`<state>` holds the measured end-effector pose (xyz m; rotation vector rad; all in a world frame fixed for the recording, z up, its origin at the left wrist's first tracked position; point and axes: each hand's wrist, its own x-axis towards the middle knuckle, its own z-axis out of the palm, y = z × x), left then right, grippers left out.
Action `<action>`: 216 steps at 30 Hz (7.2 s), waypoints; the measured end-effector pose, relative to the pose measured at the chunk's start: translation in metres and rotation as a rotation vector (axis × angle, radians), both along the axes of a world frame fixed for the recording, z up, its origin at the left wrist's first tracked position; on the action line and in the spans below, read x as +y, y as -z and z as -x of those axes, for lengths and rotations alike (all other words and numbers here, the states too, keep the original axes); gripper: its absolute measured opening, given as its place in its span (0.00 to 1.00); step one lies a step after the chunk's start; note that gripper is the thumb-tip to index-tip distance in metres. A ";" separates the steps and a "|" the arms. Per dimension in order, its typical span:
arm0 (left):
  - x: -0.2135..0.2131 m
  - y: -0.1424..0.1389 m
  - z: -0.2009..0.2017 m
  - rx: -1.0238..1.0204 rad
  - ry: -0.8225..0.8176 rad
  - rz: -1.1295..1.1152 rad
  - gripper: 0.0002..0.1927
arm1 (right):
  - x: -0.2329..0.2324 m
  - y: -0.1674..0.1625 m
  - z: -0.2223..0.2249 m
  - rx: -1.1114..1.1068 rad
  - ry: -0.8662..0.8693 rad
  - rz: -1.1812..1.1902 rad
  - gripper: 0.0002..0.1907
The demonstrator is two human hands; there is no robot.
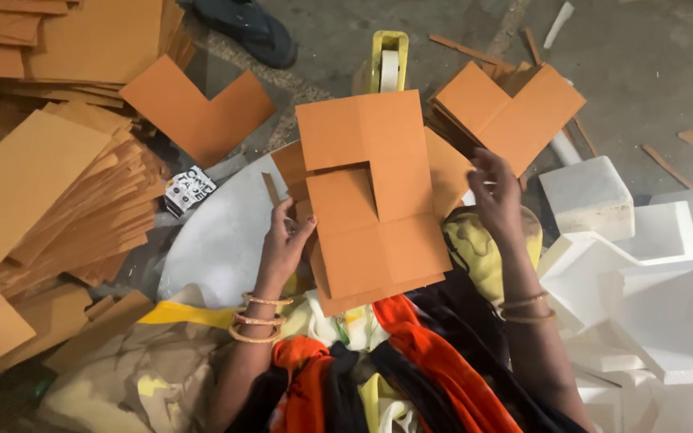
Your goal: The person folds flat orange cardboard pieces into box shapes and inserts white foam inserts into them. The person uses a tape dispenser to seal the cardboard flaps and stacks the finished boxes.
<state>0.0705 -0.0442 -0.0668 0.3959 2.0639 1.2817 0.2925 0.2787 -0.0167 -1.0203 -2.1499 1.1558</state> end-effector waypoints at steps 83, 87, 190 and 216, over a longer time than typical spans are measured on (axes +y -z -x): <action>0.039 -0.196 0.028 0.720 0.671 -0.024 0.22 | -0.132 -0.250 0.079 -0.265 -0.864 -0.882 0.09; 0.031 -0.206 0.028 0.764 0.712 -0.052 0.23 | -0.130 -0.245 0.076 -0.230 -0.797 -0.876 0.10; 0.052 -0.134 0.020 0.929 -0.036 -0.468 0.45 | -0.074 -0.116 0.033 0.683 -0.188 0.008 0.08; 0.053 -0.115 0.009 0.307 0.409 -0.194 0.30 | -0.036 -0.023 -0.001 0.007 0.085 0.518 0.27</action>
